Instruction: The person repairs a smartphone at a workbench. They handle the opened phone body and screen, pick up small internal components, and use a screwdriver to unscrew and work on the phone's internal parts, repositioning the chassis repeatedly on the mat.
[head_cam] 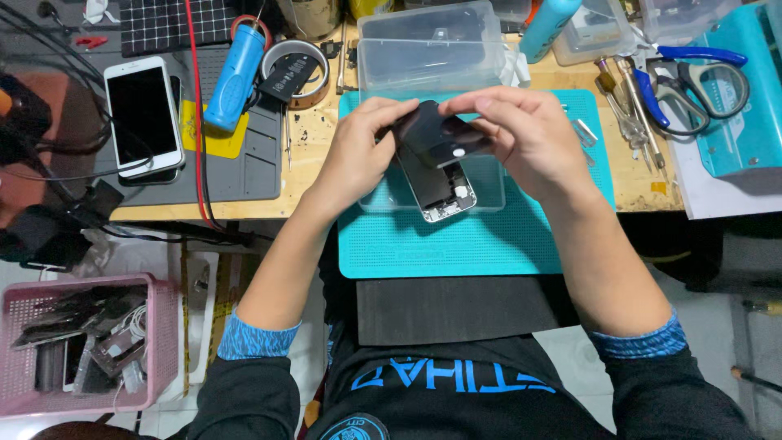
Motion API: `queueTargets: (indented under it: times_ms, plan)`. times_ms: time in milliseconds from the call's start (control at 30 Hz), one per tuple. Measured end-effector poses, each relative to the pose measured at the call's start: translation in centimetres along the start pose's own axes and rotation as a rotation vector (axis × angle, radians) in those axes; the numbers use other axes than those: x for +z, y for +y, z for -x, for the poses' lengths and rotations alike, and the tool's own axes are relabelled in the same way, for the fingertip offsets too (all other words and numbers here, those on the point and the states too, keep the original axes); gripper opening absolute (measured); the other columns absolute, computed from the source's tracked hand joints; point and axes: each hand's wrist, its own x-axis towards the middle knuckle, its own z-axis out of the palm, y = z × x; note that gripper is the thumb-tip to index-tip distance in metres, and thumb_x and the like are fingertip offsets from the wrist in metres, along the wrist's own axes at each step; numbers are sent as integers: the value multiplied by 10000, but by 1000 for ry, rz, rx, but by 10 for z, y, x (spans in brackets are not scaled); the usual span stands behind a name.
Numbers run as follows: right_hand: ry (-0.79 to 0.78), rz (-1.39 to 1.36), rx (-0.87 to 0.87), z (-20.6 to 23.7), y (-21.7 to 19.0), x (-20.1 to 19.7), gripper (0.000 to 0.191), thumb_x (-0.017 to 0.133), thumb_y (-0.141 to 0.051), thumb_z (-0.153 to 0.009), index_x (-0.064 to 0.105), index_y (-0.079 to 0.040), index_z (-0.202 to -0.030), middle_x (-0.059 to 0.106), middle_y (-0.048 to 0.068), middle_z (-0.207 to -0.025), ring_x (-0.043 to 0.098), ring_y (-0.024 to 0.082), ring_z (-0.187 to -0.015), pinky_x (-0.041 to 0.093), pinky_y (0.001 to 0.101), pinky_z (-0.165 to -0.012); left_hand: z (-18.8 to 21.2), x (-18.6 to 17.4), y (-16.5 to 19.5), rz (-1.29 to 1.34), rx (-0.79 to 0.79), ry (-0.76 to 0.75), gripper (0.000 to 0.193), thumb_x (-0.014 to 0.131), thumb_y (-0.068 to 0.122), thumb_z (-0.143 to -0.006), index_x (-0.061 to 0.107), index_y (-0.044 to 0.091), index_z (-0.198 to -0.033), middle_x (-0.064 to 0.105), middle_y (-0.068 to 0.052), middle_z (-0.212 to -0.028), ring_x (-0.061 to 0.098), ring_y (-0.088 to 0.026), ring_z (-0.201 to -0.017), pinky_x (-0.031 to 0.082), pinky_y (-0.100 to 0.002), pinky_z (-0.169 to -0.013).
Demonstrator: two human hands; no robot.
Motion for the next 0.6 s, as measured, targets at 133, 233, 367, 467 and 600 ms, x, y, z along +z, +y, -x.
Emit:
queueTargets:
  times_ms: [133, 233, 367, 467, 600]
  plan:
    - [-35, -34, -58, -2, -4, -3, 288, 519, 17, -983, 678, 88, -1212, 728, 213, -1193, 751, 276, -1080, 623, 418, -1001, -2, 5, 1, -35, 17, 33, 368, 560, -63, -933, 720, 40, -1247, 684, -149, -1142, 700, -306, -1062, 550, -360, -957]
    - [-75, 137, -165, -2, -5, -2, 285, 584, 73, -979, 658, 73, -1254, 710, 192, -1227, 743, 256, -1104, 631, 409, -1031, -3, 5, 2, -19, 40, 53, 320, 575, -51, -953, 711, 35, -1230, 694, -147, -1120, 703, -305, -1046, 548, -362, -937]
    - [-29, 309, -270, -5, -2, 3, 186, 623, 46, -1062, 679, 72, -1237, 732, 158, -1172, 759, 224, -1069, 659, 367, -985, -1, 4, 5, -14, -13, 62, 288, 586, -48, -947, 700, 27, -1200, 708, -167, -1035, 713, -322, -935, 554, -363, -824]
    - [2, 373, -317, -11, 1, 6, 164, 634, 21, -1079, 694, 71, -1223, 747, 119, -1113, 762, 190, -995, 662, 326, -905, -1, 7, 8, -35, -20, 84, 228, 630, -12, -946, 682, 8, -1167, 713, -194, -1000, 705, -348, -872, 547, -371, -759]
    - [29, 418, -329, -21, 1, 9, 144, 663, 0, -1070, 709, 66, -1190, 753, 91, -1016, 752, 150, -894, 641, 274, -792, -1, 5, 11, -96, -50, 98, 156, 672, 43, -957, 679, 8, -1109, 713, -216, -930, 713, -361, -802, 536, -388, -690]
